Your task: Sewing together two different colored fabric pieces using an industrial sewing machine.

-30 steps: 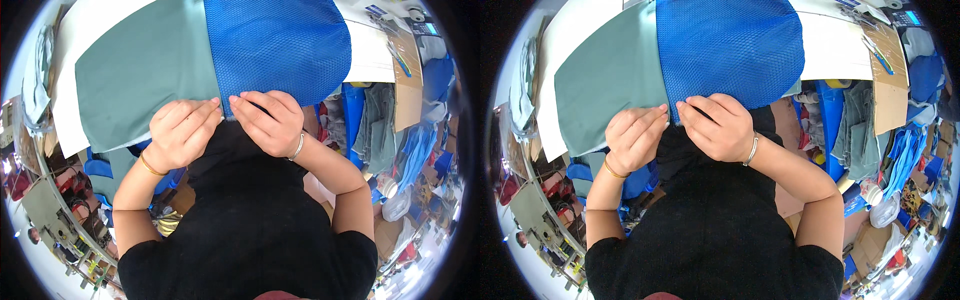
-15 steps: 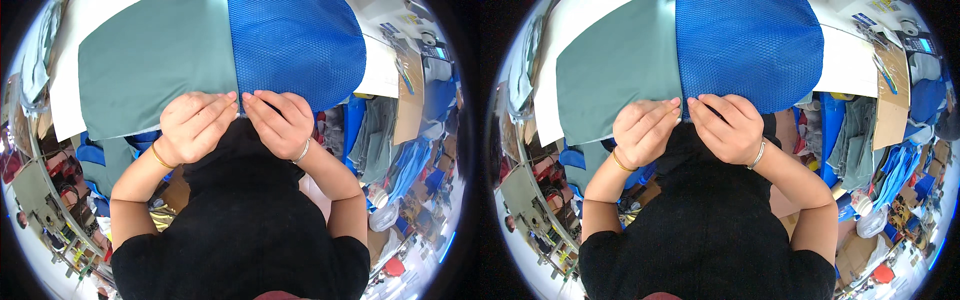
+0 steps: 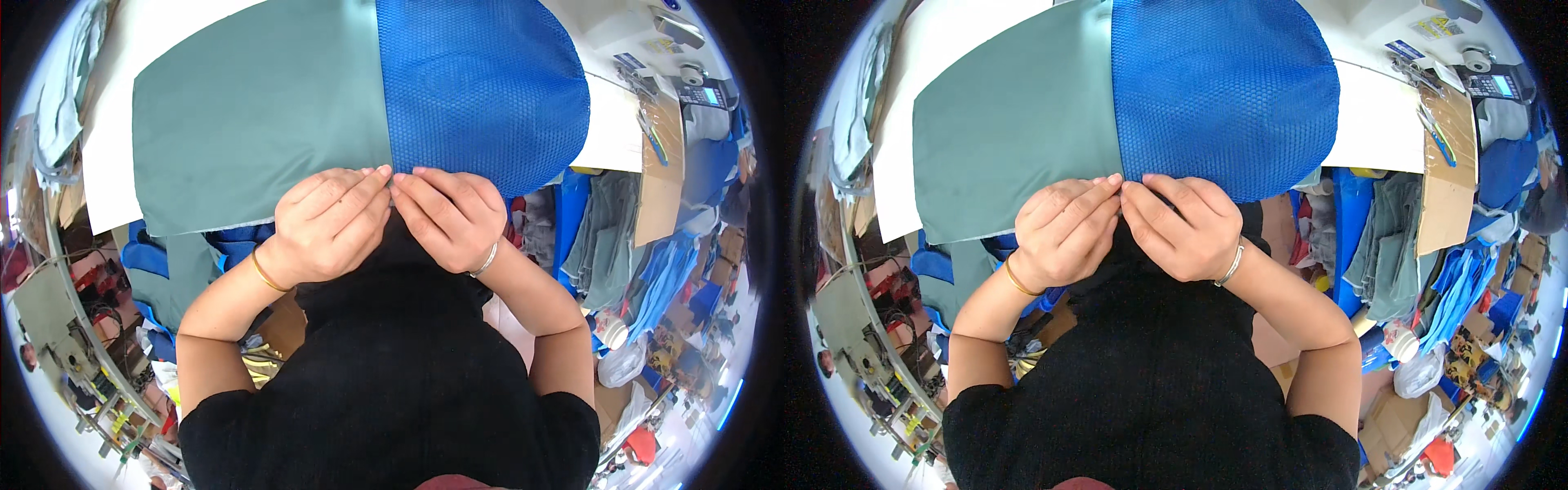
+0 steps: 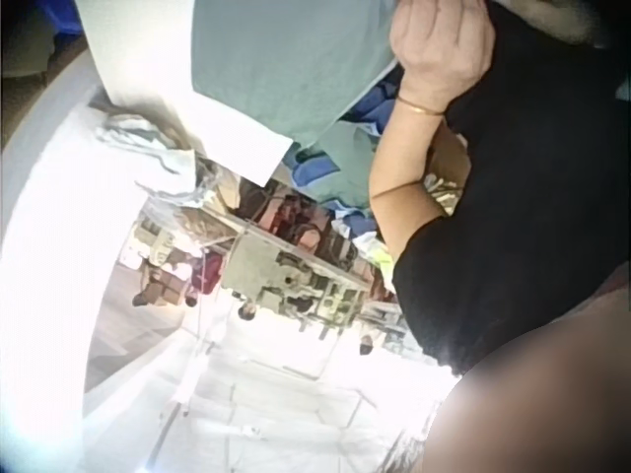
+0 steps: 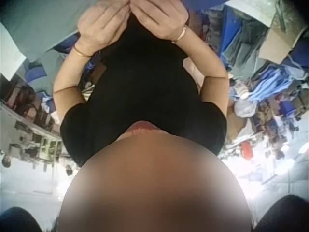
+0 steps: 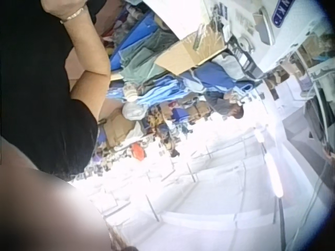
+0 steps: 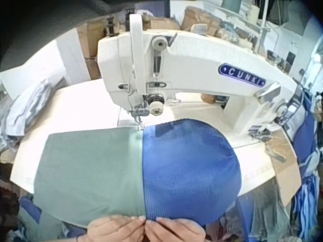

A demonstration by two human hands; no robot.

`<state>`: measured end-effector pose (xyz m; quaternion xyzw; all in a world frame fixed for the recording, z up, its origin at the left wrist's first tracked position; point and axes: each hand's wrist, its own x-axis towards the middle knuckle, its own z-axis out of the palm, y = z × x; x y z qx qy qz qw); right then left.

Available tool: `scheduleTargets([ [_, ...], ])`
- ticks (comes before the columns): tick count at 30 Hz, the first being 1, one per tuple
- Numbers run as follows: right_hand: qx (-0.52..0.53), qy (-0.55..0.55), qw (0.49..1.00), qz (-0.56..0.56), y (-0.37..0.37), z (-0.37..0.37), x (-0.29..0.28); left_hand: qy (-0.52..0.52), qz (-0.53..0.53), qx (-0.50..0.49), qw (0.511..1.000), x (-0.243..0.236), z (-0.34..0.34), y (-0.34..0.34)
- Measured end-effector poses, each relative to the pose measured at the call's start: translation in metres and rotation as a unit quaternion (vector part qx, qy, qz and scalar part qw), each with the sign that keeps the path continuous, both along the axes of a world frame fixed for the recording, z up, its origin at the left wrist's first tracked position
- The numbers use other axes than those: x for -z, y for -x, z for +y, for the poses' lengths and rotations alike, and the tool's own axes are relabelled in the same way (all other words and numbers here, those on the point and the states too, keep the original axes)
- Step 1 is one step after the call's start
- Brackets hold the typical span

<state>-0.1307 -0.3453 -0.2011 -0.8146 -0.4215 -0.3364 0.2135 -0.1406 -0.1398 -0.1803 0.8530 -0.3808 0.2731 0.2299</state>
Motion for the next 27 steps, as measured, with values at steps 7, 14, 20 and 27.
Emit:
scheduleTargets([
  [7,-0.045,0.004,0.999,-0.001,-0.004,0.004,-0.002,0.017,0.089,0.026,0.996,-0.021,0.004,-0.007],
  [14,-0.077,0.009,0.996,0.035,-0.006,0.004,-0.011,-0.094,0.043,-0.108,0.989,-0.024,-0.012,-0.046],
  [20,-0.075,0.001,0.995,0.064,-0.006,0.003,-0.012,-0.097,0.135,-0.131,0.977,-0.020,-0.012,-0.044],
  [27,-0.080,-0.001,0.993,0.090,-0.006,0.003,-0.015,-0.113,0.127,-0.121,0.978,-0.019,-0.009,-0.047],
])
